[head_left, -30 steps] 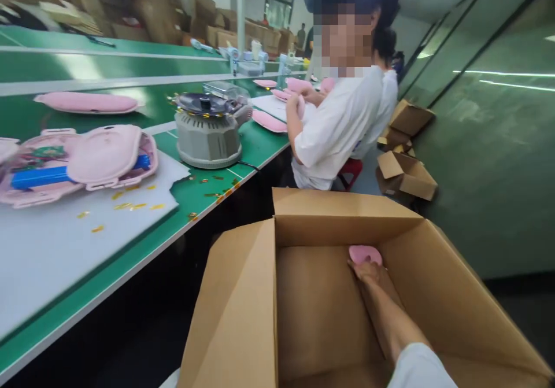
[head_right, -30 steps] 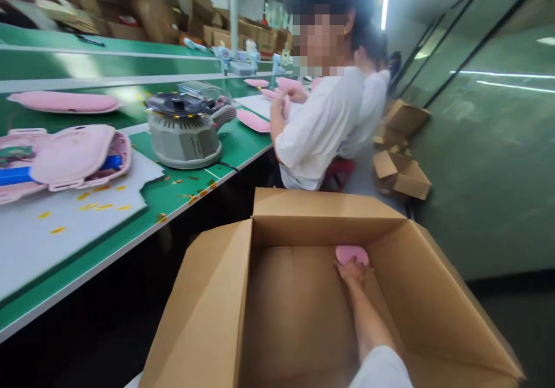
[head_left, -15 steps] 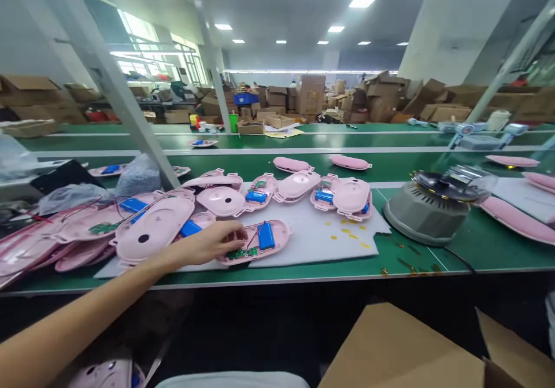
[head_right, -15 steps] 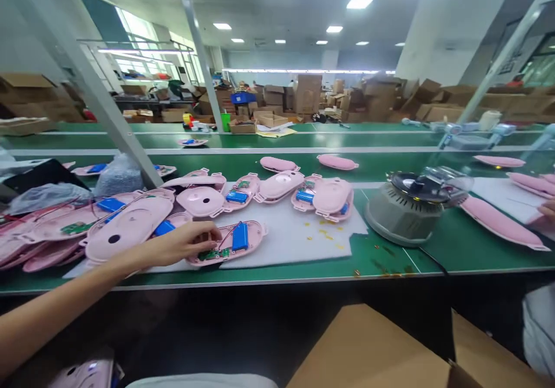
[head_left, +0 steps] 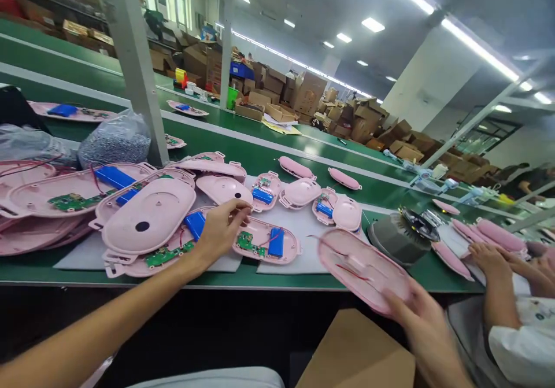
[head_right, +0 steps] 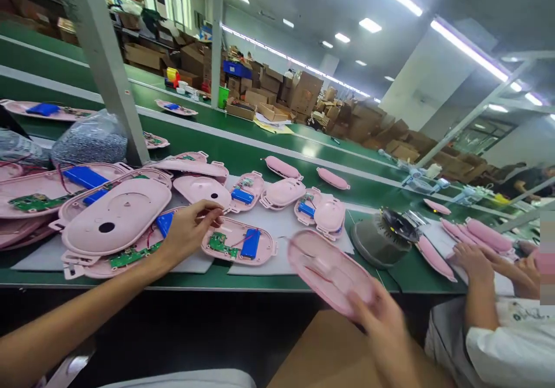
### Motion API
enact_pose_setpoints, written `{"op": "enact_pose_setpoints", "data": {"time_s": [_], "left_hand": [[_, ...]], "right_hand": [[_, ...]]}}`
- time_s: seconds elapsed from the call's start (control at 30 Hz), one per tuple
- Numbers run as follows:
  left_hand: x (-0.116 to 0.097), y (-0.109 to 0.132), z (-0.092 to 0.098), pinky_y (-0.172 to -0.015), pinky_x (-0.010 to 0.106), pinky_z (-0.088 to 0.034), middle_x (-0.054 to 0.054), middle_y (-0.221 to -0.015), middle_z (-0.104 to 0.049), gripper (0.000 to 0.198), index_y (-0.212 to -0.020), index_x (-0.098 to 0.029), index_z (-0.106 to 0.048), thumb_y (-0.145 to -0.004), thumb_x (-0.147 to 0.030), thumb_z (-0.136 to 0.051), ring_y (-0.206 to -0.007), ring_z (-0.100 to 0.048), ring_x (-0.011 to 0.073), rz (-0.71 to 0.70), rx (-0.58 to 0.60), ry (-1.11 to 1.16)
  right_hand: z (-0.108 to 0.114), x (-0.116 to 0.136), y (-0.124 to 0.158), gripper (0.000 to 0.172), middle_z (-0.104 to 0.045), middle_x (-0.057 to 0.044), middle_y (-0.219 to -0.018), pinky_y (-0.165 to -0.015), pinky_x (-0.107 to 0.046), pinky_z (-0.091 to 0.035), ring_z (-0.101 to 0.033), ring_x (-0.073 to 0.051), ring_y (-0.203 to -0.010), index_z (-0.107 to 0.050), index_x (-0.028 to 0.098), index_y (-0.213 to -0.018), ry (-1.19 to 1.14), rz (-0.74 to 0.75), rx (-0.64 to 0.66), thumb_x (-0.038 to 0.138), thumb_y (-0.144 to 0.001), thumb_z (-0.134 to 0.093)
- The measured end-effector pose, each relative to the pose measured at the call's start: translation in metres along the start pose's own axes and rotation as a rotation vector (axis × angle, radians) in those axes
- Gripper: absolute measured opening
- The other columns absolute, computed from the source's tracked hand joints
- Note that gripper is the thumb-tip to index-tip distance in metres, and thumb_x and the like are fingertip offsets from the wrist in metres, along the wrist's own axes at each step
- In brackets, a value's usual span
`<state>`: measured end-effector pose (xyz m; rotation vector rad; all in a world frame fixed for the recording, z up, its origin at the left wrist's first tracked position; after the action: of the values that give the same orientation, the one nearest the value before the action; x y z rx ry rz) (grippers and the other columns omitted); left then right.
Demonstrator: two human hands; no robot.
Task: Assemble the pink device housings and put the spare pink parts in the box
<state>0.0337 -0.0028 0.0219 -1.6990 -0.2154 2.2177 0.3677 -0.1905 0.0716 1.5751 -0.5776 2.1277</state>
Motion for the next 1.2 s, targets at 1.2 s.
{"op": "enact_pose_setpoints", "data": {"time_s": [1.2], "left_hand": [[0.012, 0.022, 0.0, -0.056, 0.025, -0.056, 0.009, -0.109, -0.064, 0.047, -0.111, -0.02, -0.054, -0.075, -0.044, -0.072, -0.071, -0.07, 0.0182, 0.224, -0.061, 0.273]], "right_hand": [[-0.23, 0.066, -0.051, 0.03, -0.071, -0.007, -0.104, -0.088, -0.038, -0.046, -0.063, -0.026, -0.097, -0.066, 0.023, -0.108, 0.687, 0.716, 0.575, 0.034, -0.08, -0.063]]}}
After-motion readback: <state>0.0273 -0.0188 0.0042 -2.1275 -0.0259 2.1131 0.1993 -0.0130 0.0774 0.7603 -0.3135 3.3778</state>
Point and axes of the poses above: each hand's wrist, its own y-axis away from the middle knuckle, its own z-axis out of the back of the hand, x = y × z, the point moved 2 cm from there along -y, towards the middle knuckle
